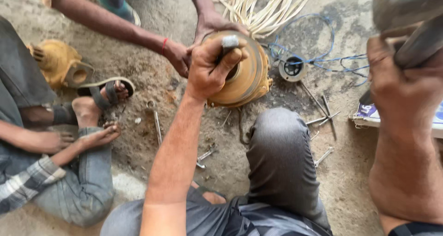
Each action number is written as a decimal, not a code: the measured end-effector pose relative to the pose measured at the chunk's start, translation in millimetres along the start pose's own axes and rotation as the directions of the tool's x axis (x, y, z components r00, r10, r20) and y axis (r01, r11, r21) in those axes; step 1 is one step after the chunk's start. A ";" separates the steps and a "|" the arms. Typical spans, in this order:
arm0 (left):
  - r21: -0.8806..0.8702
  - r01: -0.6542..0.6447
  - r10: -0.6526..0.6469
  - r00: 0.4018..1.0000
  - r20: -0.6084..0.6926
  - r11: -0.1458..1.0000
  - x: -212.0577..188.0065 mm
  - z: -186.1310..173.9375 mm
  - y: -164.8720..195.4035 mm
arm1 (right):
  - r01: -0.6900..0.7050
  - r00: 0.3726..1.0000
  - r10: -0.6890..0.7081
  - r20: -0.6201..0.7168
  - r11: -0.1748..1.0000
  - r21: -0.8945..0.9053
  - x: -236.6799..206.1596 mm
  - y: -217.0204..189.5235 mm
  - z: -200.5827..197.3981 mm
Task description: The person disassembles a water pump using a wrench and hammer, then reassembles it by hand. They loosen bolts, remove the pump head, and reattach it to the cylindrical body.
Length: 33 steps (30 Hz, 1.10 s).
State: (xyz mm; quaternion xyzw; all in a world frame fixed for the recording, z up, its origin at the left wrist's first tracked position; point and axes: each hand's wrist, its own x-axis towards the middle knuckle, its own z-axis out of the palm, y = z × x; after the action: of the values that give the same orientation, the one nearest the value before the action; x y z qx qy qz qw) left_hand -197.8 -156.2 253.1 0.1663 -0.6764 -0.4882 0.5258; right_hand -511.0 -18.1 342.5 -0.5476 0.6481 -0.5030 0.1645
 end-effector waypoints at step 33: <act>-0.132 0.033 -0.068 0.961 -0.268 0.991 -54.2 -37.8 3.4 | -0.164 0.946 0.215 0.245 0.963 -0.212 -43.5 27.2 41.3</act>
State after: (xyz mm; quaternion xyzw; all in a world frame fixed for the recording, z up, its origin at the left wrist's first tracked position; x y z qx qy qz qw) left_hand -142.6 -132.9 225.0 0.2156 -0.5610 -0.5157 0.6106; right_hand -479.2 -2.4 287.0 -0.5582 0.7147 -0.3430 0.2449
